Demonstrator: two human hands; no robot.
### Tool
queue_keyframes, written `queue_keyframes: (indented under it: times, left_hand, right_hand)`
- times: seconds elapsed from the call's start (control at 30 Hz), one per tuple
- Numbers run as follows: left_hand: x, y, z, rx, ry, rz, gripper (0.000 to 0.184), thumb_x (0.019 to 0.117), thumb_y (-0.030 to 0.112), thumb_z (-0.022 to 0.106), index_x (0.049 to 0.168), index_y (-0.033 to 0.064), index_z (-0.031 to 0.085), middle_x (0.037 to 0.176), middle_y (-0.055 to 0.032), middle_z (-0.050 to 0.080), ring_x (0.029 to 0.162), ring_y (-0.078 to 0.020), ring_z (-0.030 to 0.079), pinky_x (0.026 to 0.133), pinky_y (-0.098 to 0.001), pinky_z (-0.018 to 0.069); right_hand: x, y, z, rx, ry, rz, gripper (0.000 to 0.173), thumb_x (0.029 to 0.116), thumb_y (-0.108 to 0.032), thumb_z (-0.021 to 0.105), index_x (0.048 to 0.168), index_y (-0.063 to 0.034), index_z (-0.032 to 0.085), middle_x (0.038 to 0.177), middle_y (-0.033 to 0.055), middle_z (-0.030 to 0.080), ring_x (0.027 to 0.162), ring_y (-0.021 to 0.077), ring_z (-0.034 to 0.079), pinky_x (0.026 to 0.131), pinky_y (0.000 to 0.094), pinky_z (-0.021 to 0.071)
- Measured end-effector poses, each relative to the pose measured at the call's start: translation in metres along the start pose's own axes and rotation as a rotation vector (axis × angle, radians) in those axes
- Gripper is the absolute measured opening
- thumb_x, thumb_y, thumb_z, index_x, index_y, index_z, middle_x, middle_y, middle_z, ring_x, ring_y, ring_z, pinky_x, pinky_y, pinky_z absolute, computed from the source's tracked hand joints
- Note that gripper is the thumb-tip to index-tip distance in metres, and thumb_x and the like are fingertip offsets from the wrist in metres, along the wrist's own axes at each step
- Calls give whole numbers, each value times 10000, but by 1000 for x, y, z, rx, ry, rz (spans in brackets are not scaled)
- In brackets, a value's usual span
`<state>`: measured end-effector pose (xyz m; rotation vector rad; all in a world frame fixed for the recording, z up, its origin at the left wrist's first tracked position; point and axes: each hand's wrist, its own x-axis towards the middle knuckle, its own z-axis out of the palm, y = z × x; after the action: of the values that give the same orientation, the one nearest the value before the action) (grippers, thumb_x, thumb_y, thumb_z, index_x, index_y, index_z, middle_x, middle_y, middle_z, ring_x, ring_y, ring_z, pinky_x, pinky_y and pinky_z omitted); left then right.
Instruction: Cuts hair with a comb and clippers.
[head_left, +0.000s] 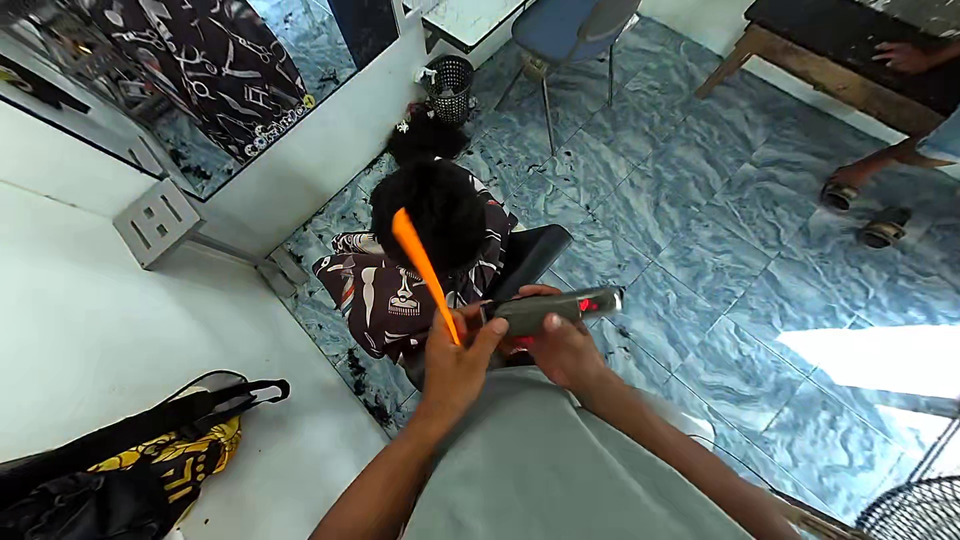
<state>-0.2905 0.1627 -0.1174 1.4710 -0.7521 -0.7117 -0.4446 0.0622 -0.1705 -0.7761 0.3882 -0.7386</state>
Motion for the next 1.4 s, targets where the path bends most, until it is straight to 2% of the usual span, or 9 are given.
queue_keyframes:
  times: [0.07, 0.17, 0.27, 0.37, 0.8, 0.9, 1.03, 1.17, 1.4]
  left_hand:
    - [30, 16, -27, 403, 103, 62, 497, 911, 381, 777, 1203, 7, 630, 950, -78, 699, 785, -151, 666, 699, -369, 590]
    - [92, 46, -50, 755, 171, -23, 820, 834, 513, 814, 1368, -38, 526, 1223, -252, 610, 1118, -365, 593, 960, -566, 496]
    - [128, 57, -36, 992, 94, -159, 728, 820, 426, 857, 1277, -38, 532, 1097, -264, 655, 1049, -410, 653, 915, -636, 509]
    - [143, 63, -30, 1091, 66, -196, 691, 831, 388, 856, 1272, -25, 522, 1062, -255, 654, 1020, -413, 649, 892, -638, 498]
    - [195, 65, -49, 1114, 11, -134, 645, 869, 446, 792, 1216, -30, 530, 1075, -228, 622, 1013, -363, 617, 895, -587, 488]
    - [132, 78, -46, 1121, 241, -42, 680, 1011, 572, 542, 1230, -71, 538, 917, -192, 627, 813, -297, 634, 745, -513, 536]
    - [27, -19, -20, 1162, -150, -2, 593, 1027, 528, 515, 1101, -50, 626, 796, -170, 676, 672, -342, 691, 570, -549, 566]
    - [33, -96, -41, 1214, -133, 301, 446, 1008, 422, 634, 1215, 34, 707, 951, -204, 717, 833, -372, 720, 676, -539, 595]
    - [77, -66, -82, 1199, 112, 479, 438, 949, 460, 721, 1235, 130, 752, 848, -126, 718, 791, -283, 664, 805, -503, 475]
  right_hand:
    - [6, -12, -22, 77, 49, 87, 604, 855, -547, 785, 1312, -182, 634, 1130, 121, 718, 913, 251, 725, 730, 445, 632]
    - [9, -22, -59, 122, 188, 232, 661, 849, -645, 738, 1295, -179, 593, 1137, 119, 701, 934, 289, 721, 691, 497, 632]
    - [15, -23, -85, 165, 395, 334, 519, 1055, -592, 402, 1268, -137, 536, 1096, 130, 677, 870, 288, 707, 615, 471, 616]
    - [28, -19, -103, 185, 551, 378, 481, 1097, -534, 318, 1201, -123, 544, 950, 116, 678, 722, 252, 686, 543, 425, 596]
    - [70, -27, -116, 49, 530, 422, 354, 1071, -453, 508, 1249, -150, 554, 1046, 94, 675, 771, 218, 686, 581, 381, 596]
    - [68, -29, -127, 116, 518, 288, 325, 1065, -390, 539, 1290, -155, 548, 1156, 79, 671, 966, 233, 697, 776, 438, 620]
    - [75, -37, -135, 89, 564, 144, 345, 1036, -267, 590, 1328, -119, 481, 1178, 96, 653, 1033, 252, 693, 909, 458, 604]
    - [96, -41, -117, -14, 484, 27, 500, 965, -181, 693, 1381, -100, 428, 1204, 131, 649, 1047, 295, 698, 918, 488, 613]
    - [140, -39, -55, -163, 213, -111, 525, 908, -108, 769, 1349, -78, 487, 1136, 121, 692, 970, 297, 723, 757, 491, 649]
